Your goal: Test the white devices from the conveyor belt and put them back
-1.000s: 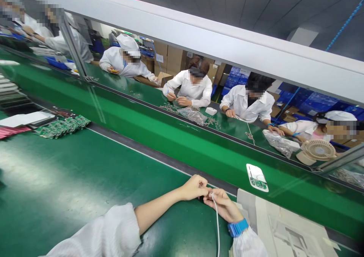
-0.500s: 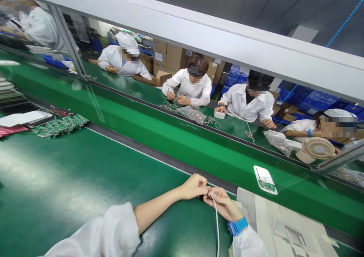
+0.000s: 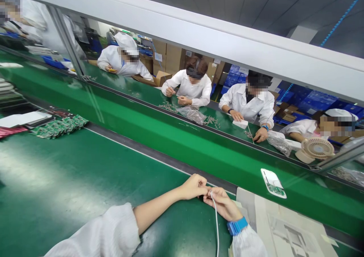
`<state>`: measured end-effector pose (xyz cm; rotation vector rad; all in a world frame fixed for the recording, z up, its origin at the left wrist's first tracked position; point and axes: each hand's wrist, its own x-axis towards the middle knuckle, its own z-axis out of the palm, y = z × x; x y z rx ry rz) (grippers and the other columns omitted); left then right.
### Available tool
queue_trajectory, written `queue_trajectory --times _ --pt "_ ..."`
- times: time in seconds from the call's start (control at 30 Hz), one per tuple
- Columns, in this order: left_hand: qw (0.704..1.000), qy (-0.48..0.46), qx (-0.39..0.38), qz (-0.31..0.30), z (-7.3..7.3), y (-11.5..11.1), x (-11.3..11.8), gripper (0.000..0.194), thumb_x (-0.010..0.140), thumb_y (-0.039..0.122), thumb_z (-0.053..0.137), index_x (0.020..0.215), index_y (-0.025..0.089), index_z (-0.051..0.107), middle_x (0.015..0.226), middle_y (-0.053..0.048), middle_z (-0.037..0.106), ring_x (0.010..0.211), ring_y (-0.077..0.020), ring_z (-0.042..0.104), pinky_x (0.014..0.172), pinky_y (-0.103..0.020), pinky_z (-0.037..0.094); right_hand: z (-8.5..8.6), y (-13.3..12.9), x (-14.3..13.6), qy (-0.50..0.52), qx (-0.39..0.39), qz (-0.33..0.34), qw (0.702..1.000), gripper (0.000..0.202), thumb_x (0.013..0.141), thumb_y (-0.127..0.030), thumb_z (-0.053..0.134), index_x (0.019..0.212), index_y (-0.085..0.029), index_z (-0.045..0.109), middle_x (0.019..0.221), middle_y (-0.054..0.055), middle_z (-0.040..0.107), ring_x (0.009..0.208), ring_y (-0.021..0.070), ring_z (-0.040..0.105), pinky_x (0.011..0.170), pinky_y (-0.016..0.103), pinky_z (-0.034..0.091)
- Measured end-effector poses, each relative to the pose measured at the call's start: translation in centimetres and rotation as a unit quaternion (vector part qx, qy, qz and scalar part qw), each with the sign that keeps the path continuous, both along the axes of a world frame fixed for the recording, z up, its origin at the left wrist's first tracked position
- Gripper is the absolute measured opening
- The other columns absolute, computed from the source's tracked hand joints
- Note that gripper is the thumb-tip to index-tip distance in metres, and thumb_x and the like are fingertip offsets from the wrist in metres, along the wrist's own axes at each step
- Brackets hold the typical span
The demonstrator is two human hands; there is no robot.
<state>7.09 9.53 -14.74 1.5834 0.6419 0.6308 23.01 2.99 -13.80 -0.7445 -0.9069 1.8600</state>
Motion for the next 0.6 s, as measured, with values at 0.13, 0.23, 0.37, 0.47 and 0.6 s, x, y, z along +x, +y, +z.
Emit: queue_trajectory --times 0.13,0.23,0.37,0.47,0.6 --pt "1.0 0.002 -0.001 0.0 -0.03 0.01 0.03 0.028 0.065 0.023 0.058 0.05 0.017 0.035 0.043 0.006 0.043 0.045 -0.0103 0.051 0.04 -0.017 0.032 -0.01 0.02 0.06 -0.005 -0.001 0.002 1.0 0.014 0.068 -0.024 0.073 0.076 -0.013 0.069 0.081 0.005 0.067 0.08 0.0154 0.062 0.083 0.032 0.043" --pt "1.0 0.003 0.0 0.001 -0.08 -0.01 0.03 0.03 0.066 0.025 0.059 0.051 0.017 0.034 0.043 0.006 0.044 0.045 -0.0104 0.052 0.04 -0.017 0.033 0.0 0.01 0.08 -0.008 -0.004 0.003 1.0 0.014 0.068 -0.024 0.073 0.076 -0.013 0.069 0.08 0.005 0.067 0.079 0.0152 0.062 0.083 0.032 0.043" --pt "1.0 0.004 0.003 0.001 -0.07 -0.02 0.01 0.031 0.066 0.026 0.059 0.05 0.017 0.034 0.043 0.005 0.045 0.045 -0.0104 0.051 0.04 -0.017 0.032 -0.04 0.02 0.08 -0.015 -0.008 -0.003 1.0 0.015 0.068 -0.025 0.073 0.076 -0.013 0.068 0.08 0.005 0.066 0.078 0.0153 0.061 0.083 0.033 0.043" --pt "1.0 0.006 0.006 0.001 -0.01 -0.01 0.0 0.032 0.066 0.027 0.06 0.05 0.017 0.034 0.043 0.005 0.045 0.045 -0.0104 0.051 0.041 -0.017 0.032 -0.05 0.03 0.08 -0.012 -0.007 -0.004 1.0 0.015 0.068 -0.025 0.073 0.076 -0.013 0.068 0.078 0.005 0.066 0.078 0.0153 0.061 0.083 0.033 0.043" --pt "1.0 0.009 0.008 0.003 0.03 -0.02 0.0 0.032 0.066 0.027 0.06 0.05 0.017 0.034 0.043 0.006 0.043 0.046 -0.0104 0.052 0.041 -0.017 0.032 0.09 -0.01 0.05 -0.008 -0.012 -0.004 1.0 0.013 0.069 -0.024 0.073 0.076 -0.014 0.069 0.083 0.004 0.066 0.078 0.0145 0.061 0.084 0.033 0.043"
